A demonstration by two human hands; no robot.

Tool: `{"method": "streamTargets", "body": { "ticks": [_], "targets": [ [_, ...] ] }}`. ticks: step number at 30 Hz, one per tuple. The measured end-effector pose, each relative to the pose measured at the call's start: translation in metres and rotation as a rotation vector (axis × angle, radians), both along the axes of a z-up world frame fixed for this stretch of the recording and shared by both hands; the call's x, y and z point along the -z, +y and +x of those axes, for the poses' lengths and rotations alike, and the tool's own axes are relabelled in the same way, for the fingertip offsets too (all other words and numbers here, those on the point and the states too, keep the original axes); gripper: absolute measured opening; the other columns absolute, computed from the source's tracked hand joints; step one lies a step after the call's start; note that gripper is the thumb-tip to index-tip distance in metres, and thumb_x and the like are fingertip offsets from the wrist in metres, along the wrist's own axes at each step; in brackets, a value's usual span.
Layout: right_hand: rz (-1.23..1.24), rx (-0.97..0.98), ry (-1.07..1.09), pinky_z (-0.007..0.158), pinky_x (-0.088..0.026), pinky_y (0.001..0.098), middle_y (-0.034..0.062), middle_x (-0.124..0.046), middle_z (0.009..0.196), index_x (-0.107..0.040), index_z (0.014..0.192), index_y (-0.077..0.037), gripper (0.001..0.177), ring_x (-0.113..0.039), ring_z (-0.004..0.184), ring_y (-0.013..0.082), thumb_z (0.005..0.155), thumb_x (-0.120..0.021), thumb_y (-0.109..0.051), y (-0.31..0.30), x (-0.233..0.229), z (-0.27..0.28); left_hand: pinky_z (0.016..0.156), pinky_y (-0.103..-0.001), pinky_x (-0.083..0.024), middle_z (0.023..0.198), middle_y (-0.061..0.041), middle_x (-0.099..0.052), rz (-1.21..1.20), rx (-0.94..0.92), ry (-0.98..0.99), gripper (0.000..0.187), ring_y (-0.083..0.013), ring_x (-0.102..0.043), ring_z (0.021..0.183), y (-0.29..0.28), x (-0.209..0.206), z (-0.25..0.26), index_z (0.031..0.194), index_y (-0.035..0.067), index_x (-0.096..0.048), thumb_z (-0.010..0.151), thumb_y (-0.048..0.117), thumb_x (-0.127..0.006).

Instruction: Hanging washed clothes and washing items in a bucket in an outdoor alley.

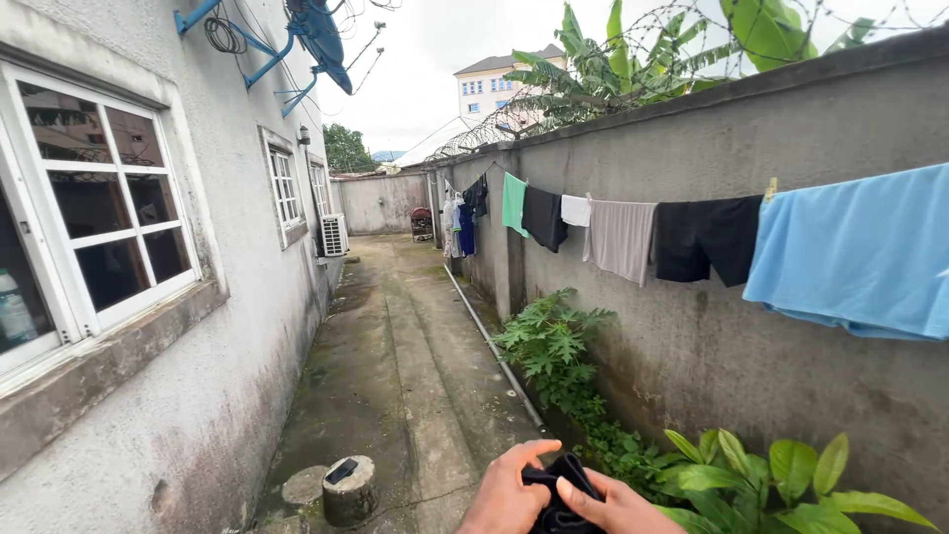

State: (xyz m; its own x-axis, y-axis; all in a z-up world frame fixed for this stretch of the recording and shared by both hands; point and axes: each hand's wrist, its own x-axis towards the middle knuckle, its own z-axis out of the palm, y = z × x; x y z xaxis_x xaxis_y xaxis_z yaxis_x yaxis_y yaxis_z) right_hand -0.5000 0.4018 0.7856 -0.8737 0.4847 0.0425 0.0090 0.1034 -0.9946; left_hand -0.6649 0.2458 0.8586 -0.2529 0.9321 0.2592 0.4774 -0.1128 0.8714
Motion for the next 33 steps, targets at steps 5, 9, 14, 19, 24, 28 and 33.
{"method": "streamTargets", "body": {
  "ticks": [5,9,14,19,24,28,33],
  "targets": [
    [-0.283,0.308,-0.074,0.049,-0.049,0.0274,0.0028,-0.073,0.087,-0.067,0.131,-0.020,0.050,-0.065,0.059,0.0167,0.095,-0.061,-0.054,0.012,-0.028,-0.049,0.092,-0.029,-0.053,0.103,-0.009,-0.069,0.146,-0.102,0.069,0.041,-0.0198,-0.070,0.102,0.021,0.009,-0.060,0.111,0.009,-0.078,0.073,0.002,-0.063],
    [-0.316,0.429,-0.103,0.046,-0.050,0.0300,0.0069,-0.076,0.088,-0.068,0.129,-0.019,0.047,-0.070,0.059,0.0242,0.098,-0.057,-0.053,0.037,-0.062,-0.079,0.086,-0.030,-0.055,0.101,-0.008,-0.067,0.190,-0.283,0.126,0.035,-0.0192,-0.069,0.096,0.025,-0.015,-0.089,0.109,0.011,-0.079,0.076,0.007,-0.067],
    [-0.280,0.391,0.041,0.042,-0.046,0.0311,0.0137,-0.077,0.089,-0.059,0.123,-0.010,0.040,-0.077,0.065,0.0287,0.100,-0.058,-0.044,0.113,-0.070,-0.115,0.065,-0.035,-0.055,0.079,-0.008,-0.071,-0.046,-0.363,-0.109,0.027,-0.0177,-0.066,0.068,0.042,-0.045,-0.127,0.108,0.008,-0.075,0.086,0.023,-0.071],
    [-0.085,0.392,0.035,0.045,-0.049,0.0321,0.0144,-0.075,0.091,-0.056,0.120,-0.008,0.032,-0.077,0.065,0.0285,0.101,-0.057,-0.034,0.186,-0.087,-0.157,0.067,-0.034,-0.054,0.072,-0.009,-0.073,0.046,-0.378,0.079,0.036,-0.0158,-0.069,0.067,0.101,-0.043,-0.181,0.099,0.003,-0.077,0.084,0.035,-0.075],
    [0.061,0.474,0.001,0.049,-0.052,0.0342,0.0122,-0.074,0.099,-0.048,0.134,-0.012,0.039,-0.075,0.065,0.0290,0.099,-0.056,-0.026,0.259,-0.119,-0.196,0.070,-0.035,-0.056,0.074,-0.012,-0.076,0.033,-0.367,0.173,0.047,-0.0189,-0.074,0.070,0.153,-0.067,-0.227,0.097,0.004,-0.079,0.082,0.048,-0.074],
    [0.116,0.498,-0.006,0.054,-0.057,0.0350,0.0143,-0.073,0.103,-0.045,0.143,-0.016,0.047,-0.076,0.067,0.0287,0.098,-0.060,-0.018,0.311,-0.122,-0.227,0.073,-0.039,-0.056,0.074,-0.018,-0.071,-0.028,-0.440,0.303,0.056,-0.0267,-0.073,0.071,0.192,-0.069,-0.265,0.098,0.004,-0.078,0.083,0.057,-0.073],
    [0.073,0.433,0.009,0.060,-0.060,0.0328,0.0168,-0.071,0.103,-0.068,0.120,-0.001,0.028,-0.077,0.072,0.0252,0.098,-0.062,-0.017,0.384,-0.105,-0.275,0.076,-0.040,-0.055,0.081,-0.015,-0.076,0.041,-0.425,0.355,0.051,-0.0260,-0.074,0.078,0.244,-0.057,-0.319,0.098,0.009,-0.080,0.082,0.057,-0.072]
  ]
}}
